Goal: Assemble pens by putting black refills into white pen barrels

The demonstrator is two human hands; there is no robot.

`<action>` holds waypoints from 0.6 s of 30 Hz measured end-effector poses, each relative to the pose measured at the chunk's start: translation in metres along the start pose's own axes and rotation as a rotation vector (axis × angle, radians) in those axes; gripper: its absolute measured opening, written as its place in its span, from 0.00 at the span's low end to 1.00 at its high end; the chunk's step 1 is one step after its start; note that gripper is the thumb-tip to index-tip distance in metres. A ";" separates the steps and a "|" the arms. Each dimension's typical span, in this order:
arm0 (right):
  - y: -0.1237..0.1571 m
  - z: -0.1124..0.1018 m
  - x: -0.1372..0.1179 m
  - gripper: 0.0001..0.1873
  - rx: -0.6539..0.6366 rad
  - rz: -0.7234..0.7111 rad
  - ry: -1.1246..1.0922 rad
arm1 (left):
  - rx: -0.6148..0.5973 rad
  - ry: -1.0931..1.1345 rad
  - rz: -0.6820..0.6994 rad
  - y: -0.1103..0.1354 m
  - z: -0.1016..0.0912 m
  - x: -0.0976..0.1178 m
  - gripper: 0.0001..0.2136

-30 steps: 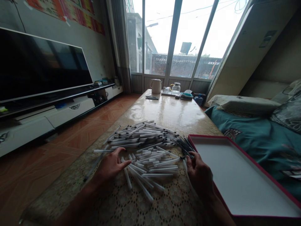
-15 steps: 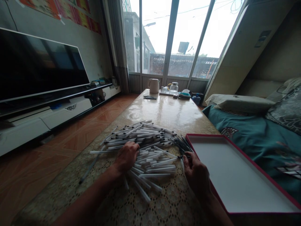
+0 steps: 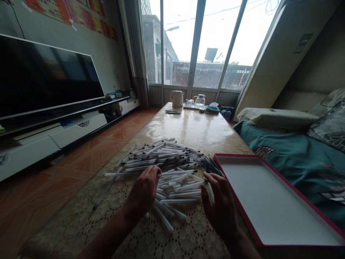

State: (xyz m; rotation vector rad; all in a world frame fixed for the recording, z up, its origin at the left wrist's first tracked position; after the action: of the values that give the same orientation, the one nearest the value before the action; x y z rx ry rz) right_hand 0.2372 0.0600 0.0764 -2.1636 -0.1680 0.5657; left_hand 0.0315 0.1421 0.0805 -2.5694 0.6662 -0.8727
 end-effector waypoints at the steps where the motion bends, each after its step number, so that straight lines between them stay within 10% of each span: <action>1: -0.001 0.001 -0.009 0.16 -0.022 -0.067 0.010 | -0.030 0.036 -0.004 0.006 0.005 0.006 0.07; 9: 0.014 0.035 -0.028 0.08 -0.417 -0.223 0.040 | -0.109 0.327 0.002 0.033 0.039 0.024 0.09; 18: 0.031 0.050 -0.023 0.13 -0.682 -0.083 -0.129 | -0.102 0.053 0.345 0.037 0.037 0.037 0.09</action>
State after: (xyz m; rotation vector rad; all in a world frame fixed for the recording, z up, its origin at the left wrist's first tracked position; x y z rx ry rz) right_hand 0.1918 0.0701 0.0333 -2.7554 -0.5893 0.6652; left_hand 0.0692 0.0980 0.0535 -2.4178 1.1541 -0.8094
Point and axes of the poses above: each hand's wrist, its own y-axis away from the middle knuckle, its own z-axis out of the palm, x = y × z, the point moved 8 cm from there along -y, towards the middle knuckle, and after that the axes turned 4 degrees about x, right-handed, at the moved point
